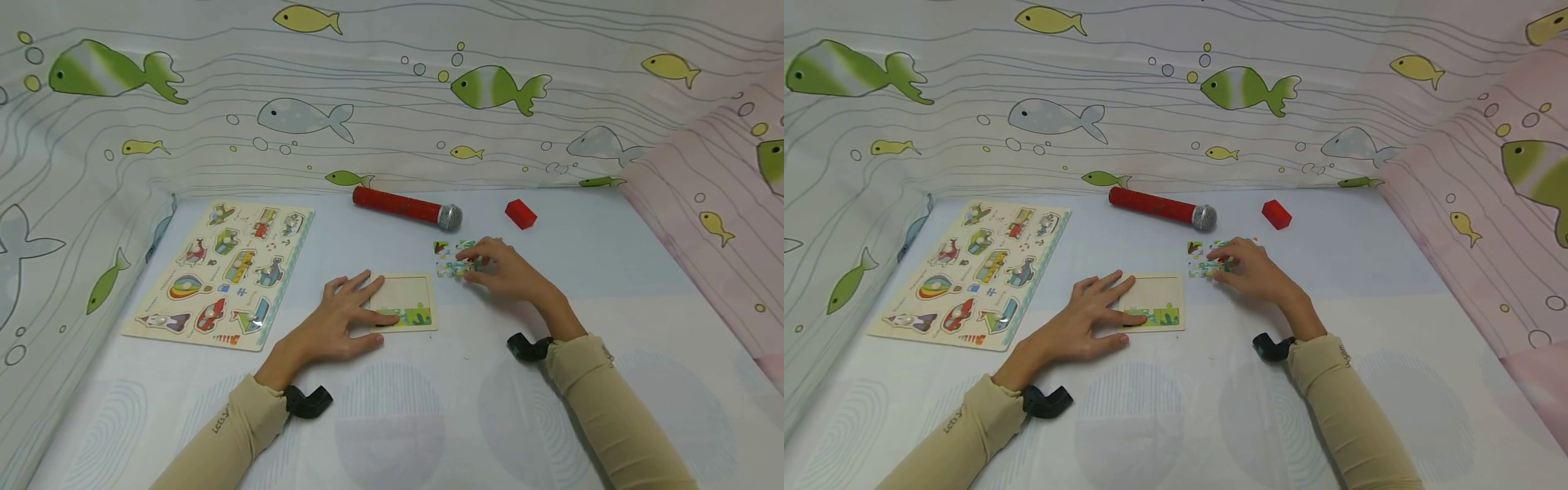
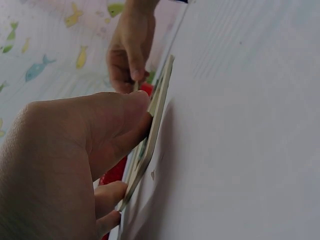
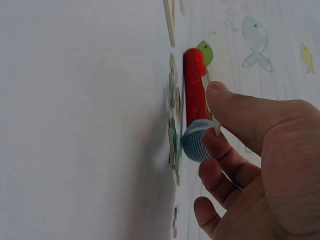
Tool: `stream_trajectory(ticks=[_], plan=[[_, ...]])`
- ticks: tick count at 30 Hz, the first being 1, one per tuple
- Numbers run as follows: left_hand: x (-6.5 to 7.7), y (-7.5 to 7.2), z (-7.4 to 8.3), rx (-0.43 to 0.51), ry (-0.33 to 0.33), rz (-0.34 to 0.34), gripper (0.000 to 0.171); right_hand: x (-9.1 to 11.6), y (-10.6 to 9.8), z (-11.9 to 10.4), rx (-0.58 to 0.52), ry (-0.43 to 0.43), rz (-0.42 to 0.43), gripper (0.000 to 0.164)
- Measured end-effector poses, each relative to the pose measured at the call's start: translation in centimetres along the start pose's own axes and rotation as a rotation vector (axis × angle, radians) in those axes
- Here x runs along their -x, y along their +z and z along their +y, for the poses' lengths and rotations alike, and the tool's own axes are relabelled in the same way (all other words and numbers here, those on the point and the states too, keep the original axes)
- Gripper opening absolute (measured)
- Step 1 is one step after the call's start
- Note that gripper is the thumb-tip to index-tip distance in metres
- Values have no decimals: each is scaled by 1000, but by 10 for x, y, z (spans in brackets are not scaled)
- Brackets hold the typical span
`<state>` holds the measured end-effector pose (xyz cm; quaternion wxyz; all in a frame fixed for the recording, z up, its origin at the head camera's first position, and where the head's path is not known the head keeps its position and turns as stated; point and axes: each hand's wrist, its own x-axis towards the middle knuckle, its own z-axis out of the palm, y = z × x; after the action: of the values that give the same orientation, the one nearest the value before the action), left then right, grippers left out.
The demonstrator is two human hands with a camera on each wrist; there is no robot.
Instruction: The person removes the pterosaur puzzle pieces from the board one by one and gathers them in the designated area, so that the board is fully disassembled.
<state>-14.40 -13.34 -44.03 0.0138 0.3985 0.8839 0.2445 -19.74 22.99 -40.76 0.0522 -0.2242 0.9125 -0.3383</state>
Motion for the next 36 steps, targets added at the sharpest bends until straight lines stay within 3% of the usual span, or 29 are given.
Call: stream_trajectory(ticks=[12,21,36], plan=[[0,2,0,-1,-15,-11,39,18,-32,34,1,120,22,35],[0,2,-1,-7,-12,-5,39,23,-38,41,-14,184,-4,33],[-1,-1,1,7,-13,-6,38,19,-36,48,-1,135,-28,31]])
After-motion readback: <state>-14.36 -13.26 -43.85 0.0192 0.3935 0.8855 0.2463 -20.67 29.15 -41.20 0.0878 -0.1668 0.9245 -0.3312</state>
